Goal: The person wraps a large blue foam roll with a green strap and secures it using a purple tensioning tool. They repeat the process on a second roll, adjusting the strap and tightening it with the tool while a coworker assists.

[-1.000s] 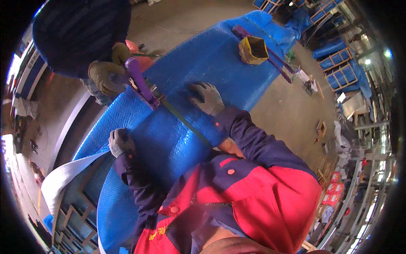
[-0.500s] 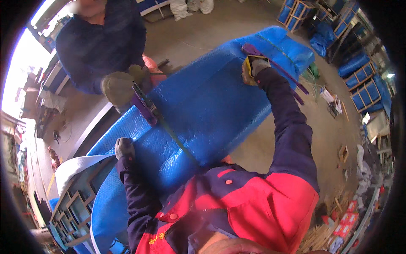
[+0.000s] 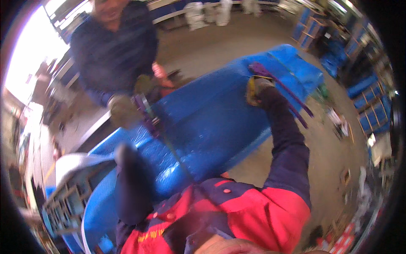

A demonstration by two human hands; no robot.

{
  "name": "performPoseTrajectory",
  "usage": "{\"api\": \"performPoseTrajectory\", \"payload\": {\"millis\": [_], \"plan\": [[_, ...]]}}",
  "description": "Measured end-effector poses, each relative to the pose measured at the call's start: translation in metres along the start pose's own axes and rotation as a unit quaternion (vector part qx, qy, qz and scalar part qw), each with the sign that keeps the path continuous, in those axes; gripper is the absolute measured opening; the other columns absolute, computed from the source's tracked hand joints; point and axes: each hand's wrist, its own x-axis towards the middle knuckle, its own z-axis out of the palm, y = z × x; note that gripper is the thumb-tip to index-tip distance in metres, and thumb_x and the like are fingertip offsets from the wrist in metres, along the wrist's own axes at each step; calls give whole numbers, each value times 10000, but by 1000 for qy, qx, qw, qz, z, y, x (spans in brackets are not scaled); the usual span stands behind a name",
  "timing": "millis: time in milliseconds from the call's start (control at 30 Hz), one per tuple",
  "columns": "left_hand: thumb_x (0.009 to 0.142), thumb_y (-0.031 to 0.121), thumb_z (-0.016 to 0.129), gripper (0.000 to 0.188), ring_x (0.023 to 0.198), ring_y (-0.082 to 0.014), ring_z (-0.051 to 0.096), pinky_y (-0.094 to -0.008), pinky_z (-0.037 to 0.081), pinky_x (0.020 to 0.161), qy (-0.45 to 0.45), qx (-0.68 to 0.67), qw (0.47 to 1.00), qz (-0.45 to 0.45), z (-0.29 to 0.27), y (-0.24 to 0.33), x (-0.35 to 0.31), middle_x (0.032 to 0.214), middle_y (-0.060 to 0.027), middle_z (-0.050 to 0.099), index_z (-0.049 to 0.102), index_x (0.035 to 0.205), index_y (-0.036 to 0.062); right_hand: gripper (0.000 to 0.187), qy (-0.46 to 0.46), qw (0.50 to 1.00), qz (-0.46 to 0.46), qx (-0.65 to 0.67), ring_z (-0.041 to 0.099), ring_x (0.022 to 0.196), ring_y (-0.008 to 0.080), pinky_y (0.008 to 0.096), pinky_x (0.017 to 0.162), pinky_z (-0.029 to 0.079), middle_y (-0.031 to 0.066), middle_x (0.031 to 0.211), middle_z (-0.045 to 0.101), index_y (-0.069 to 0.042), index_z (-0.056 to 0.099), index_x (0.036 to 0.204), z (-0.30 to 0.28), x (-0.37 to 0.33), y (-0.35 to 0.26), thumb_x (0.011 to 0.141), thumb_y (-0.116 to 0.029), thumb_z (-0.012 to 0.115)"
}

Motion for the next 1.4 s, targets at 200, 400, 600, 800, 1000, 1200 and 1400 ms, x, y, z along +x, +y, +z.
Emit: {"api": "performPoseTrajectory", "payload": {"millis": [200, 400, 600, 800, 1000, 1200, 1400], "plan": [[866, 261, 617, 175, 925, -400, 632, -515, 520, 814, 92, -177, 971, -133, 11, -1, -4, 929, -150, 674, 701, 828, 113, 413, 21, 1000, 17, -5, 703, 1131, 318, 432, 941, 549, 158, 1109, 755, -133, 772, 1075, 7, -8, 3, 670, -159, 849], [838, 212, 657, 104, 919, -404, 627, -523, 516, 792, 74, -120, 987, -78, 52, -51, -1, 919, -151, 639, 646, 862, 111, 374, -15, 1000, 11, 22, 683, 1155, 343, 440, 975, 534, 185, 1177, 730, -109, 760, 1137, -34, -35, -11, 770, -183, 772], [829, 178, 677, 119, 921, -414, 620, -528, 514, 795, 58, -81, 992, -82, 38, -37, -8, 930, -156, 615, 607, 892, 107, 277, 203, 978, 5, 43, 700, 997, 384, 469, 885, 547, 208, 1058, 729, -81, 727, 1067, -81, -57, -1, 845, -245, 710], [849, 170, 688, 93, 925, -389, 631, -501, 520, 822, 34, -93, 991, -86, 11, -8, -8, 935, -123, 630, 616, 874, 119, 334, 251, 890, -38, 380, 649, 924, 185, 354, 849, 530, 98, 967, 675, -39, 655, 1104, -86, -106, -13, 909, -288, 762], [847, 193, 720, 104, 988, -364, 654, -469, 535, 864, 25, -110, 988, -103, 3, -2, -7, 996, -102, 667, 677, 934, 156, 230, 205, 770, -126, 590, 595, 820, 133, 299, 782, 515, 38, 876, 627, -50, 615, 998, -5, -154, -103, 863, -90, 798], [883, 204, 729, 80, 969, -361, 676, -459, 550, 830, 7, -97, 990, -106, -12, 8, -4, 1007, -99, 680, 705, 932, 145, 200, 65, 786, -99, 607, 580, 796, 121, 288, 754, 503, 20, 848, 621, -54, 605, 923, 55, -162, -187, 860, -34, 794], [877, 164, 718, 124, 1007, -344, 674, -430, 553, 870, -73, -89, 990, -87, -31, 10, 6, 1037, -110, 669, 694, 996, 139, 227, 58, 730, -108, 672, 616, 816, 127, 289, 781, 522, 47, 891, 658, -31, 604, 1010, 74, -157, -235, 866, -19, 779]]}}
